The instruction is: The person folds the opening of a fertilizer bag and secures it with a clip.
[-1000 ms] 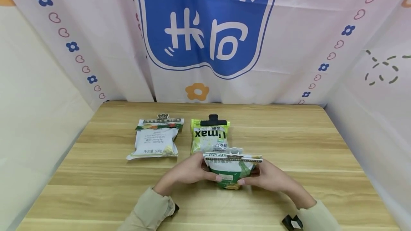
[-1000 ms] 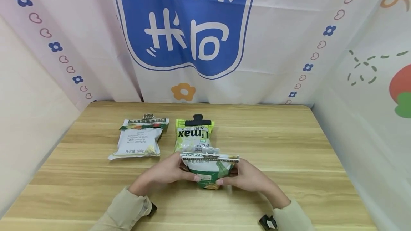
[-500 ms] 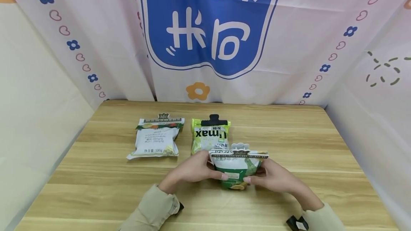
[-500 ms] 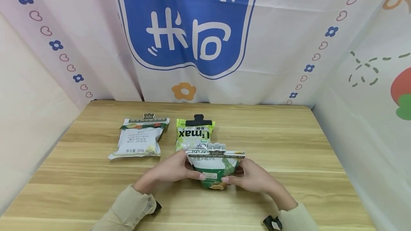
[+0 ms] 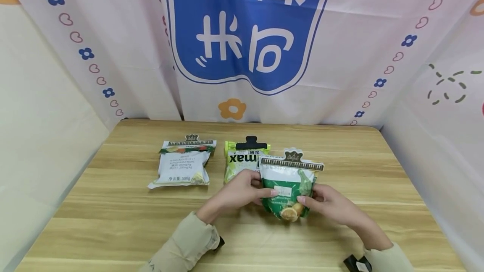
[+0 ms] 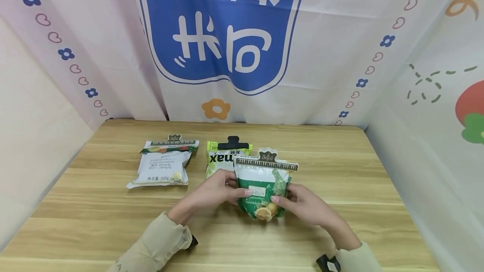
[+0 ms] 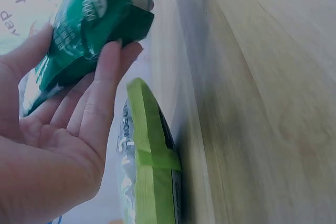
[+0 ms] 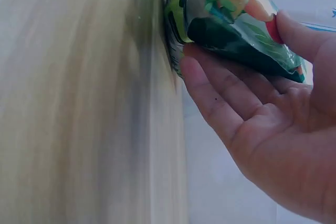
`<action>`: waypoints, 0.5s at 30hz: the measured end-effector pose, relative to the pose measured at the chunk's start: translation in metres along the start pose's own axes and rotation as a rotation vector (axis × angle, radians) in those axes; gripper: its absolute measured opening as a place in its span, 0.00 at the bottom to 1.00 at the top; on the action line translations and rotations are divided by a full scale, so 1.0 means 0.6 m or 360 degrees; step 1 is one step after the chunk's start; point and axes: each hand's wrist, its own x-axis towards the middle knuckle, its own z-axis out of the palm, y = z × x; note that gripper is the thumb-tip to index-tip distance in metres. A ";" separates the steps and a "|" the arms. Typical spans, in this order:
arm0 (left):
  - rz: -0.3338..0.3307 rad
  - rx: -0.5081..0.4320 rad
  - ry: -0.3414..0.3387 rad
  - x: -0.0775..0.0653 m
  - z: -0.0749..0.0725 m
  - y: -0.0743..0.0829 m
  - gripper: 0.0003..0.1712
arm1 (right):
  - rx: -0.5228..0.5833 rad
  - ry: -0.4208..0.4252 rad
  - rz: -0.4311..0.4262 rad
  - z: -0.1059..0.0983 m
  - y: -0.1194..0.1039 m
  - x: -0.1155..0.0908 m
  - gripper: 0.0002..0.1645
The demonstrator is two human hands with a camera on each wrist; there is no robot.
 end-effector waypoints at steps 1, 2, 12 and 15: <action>-0.0002 -0.0024 -0.0005 0.003 0.002 0.002 0.16 | 0.0020 0.0000 -0.0005 -0.003 0.000 -0.002 0.22; -0.0005 -0.0039 -0.0006 0.006 0.003 0.004 0.16 | 0.0034 0.0001 -0.0005 -0.007 0.000 -0.004 0.22; 0.0014 -0.0114 0.0035 0.026 0.029 0.016 0.15 | 0.0031 0.0075 0.0085 -0.032 -0.002 -0.019 0.24; 0.0004 -0.0141 0.0053 0.029 0.040 0.021 0.15 | 0.0016 0.0101 0.0108 -0.041 -0.004 -0.027 0.23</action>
